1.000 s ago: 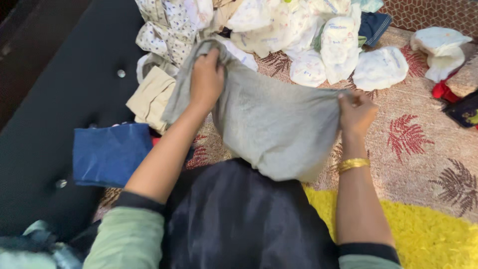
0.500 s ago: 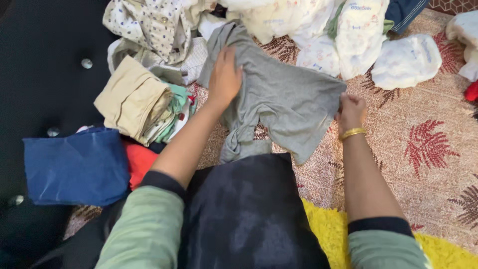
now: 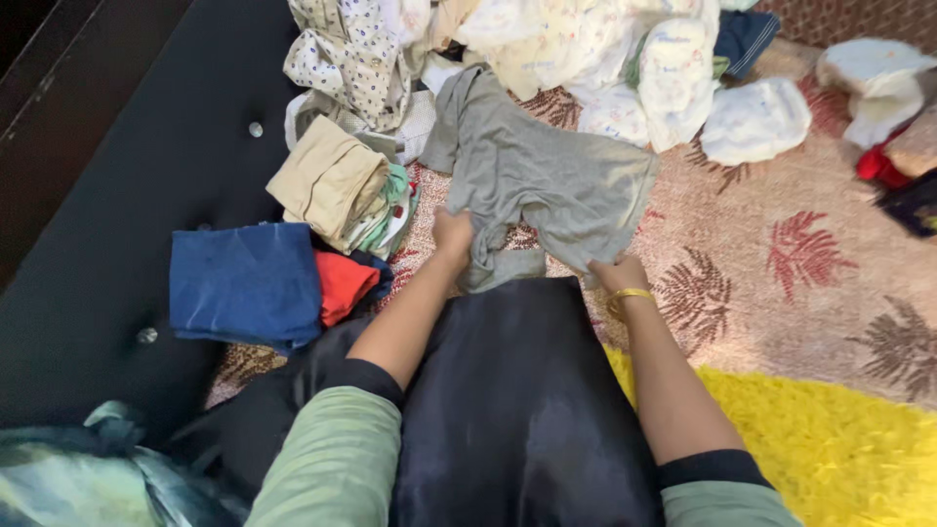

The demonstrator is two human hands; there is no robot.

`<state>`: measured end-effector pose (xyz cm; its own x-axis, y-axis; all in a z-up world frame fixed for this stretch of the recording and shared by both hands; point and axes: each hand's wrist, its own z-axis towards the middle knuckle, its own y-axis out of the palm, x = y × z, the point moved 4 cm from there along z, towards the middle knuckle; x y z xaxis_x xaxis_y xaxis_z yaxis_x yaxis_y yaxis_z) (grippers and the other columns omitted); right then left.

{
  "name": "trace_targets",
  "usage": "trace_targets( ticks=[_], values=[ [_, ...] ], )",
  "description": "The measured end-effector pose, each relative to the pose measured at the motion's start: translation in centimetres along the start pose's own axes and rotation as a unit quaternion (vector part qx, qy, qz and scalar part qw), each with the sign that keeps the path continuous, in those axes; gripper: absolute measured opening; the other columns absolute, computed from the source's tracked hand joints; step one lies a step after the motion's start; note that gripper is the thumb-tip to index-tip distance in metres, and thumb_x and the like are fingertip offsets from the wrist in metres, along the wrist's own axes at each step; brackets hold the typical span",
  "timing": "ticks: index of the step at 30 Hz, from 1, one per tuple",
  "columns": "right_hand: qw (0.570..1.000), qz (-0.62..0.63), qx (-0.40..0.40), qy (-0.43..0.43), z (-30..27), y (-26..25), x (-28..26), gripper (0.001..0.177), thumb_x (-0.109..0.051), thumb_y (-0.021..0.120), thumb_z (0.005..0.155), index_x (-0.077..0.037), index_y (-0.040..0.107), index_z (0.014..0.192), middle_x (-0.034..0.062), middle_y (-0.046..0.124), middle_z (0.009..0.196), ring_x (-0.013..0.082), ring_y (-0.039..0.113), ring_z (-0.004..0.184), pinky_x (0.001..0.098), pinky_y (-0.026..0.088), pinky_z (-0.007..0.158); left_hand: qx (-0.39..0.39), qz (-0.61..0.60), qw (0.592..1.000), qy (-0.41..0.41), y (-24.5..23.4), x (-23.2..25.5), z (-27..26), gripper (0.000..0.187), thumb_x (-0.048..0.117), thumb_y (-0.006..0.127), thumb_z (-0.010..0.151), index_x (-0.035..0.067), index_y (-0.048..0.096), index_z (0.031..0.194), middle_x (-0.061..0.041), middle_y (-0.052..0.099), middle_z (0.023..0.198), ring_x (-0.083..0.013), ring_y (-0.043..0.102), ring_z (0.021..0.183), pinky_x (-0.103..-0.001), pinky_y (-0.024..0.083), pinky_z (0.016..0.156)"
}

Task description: The person picks up several garments including a pair of blue jeans, a beige top, and a grey shirt, smoothing them out on a bed and folding them one by one into small rectangles.

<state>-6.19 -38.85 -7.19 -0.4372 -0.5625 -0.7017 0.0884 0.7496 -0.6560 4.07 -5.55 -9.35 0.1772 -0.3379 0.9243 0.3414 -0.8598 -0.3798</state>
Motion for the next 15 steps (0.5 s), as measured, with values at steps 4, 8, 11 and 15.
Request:
trace_targets(
  ticks=[4, 8, 11, 15],
  values=[
    [0.921, 0.321, -0.020, 0.219, -1.1, -1.0, -1.6, 0.034, -0.019, 0.067, 0.084, -0.001, 0.065, 0.112, 0.0151, 0.075, 0.096, 0.0232, 0.075, 0.080, 0.0352, 0.064, 0.065, -0.027, -0.178, 0.949, -0.258, -2.9, -1.5, 1.2, 0.040, 0.013, 0.058, 0.094, 0.000, 0.045, 0.130, -0.019, 0.062, 0.112, -0.0358, 0.068, 0.095, -0.057, 0.057, 0.079],
    [0.936, 0.269, -0.107, 0.202, -4.0, -1.1, -4.3, 0.041, -0.019, 0.075, 0.094, -0.007, 0.050, 0.125, 0.0092, 0.066, 0.101, 0.0246, 0.066, 0.086, 0.0406, 0.059, 0.078, 0.011, -0.178, 0.969, -0.173, -3.4, -3.2, 2.2, 0.041, 0.007, 0.057, 0.093, 0.000, 0.043, 0.132, -0.020, 0.060, 0.120, -0.0319, 0.064, 0.109, -0.048, 0.055, 0.091],
    [0.915, 0.317, -0.129, 0.212, -4.1, -0.4, -4.1, 0.045, -0.008, 0.073, 0.090, -0.008, 0.040, 0.121, 0.0111, 0.066, 0.101, 0.0265, 0.070, 0.086, 0.0406, 0.062, 0.076, 0.041, -0.094, 0.987, -0.125, -2.5, -3.4, 1.2, 0.049, -0.002, 0.052, 0.088, 0.000, 0.038, 0.135, -0.025, 0.060, 0.124, -0.0374, 0.062, 0.115, -0.048, 0.049, 0.099],
    [0.878, 0.415, -0.103, 0.217, -3.1, -1.1, -3.2, 0.036, -0.002, 0.068, 0.088, -0.006, 0.048, 0.118, 0.0120, 0.070, 0.099, 0.0248, 0.073, 0.084, 0.0393, 0.067, 0.075, 0.086, -0.010, 0.995, -0.056, -4.6, -0.5, 0.6, 0.062, -0.002, 0.053, 0.085, 0.001, 0.032, 0.143, -0.034, 0.060, 0.122, -0.0480, 0.059, 0.113, -0.055, 0.045, 0.097]
  ],
)
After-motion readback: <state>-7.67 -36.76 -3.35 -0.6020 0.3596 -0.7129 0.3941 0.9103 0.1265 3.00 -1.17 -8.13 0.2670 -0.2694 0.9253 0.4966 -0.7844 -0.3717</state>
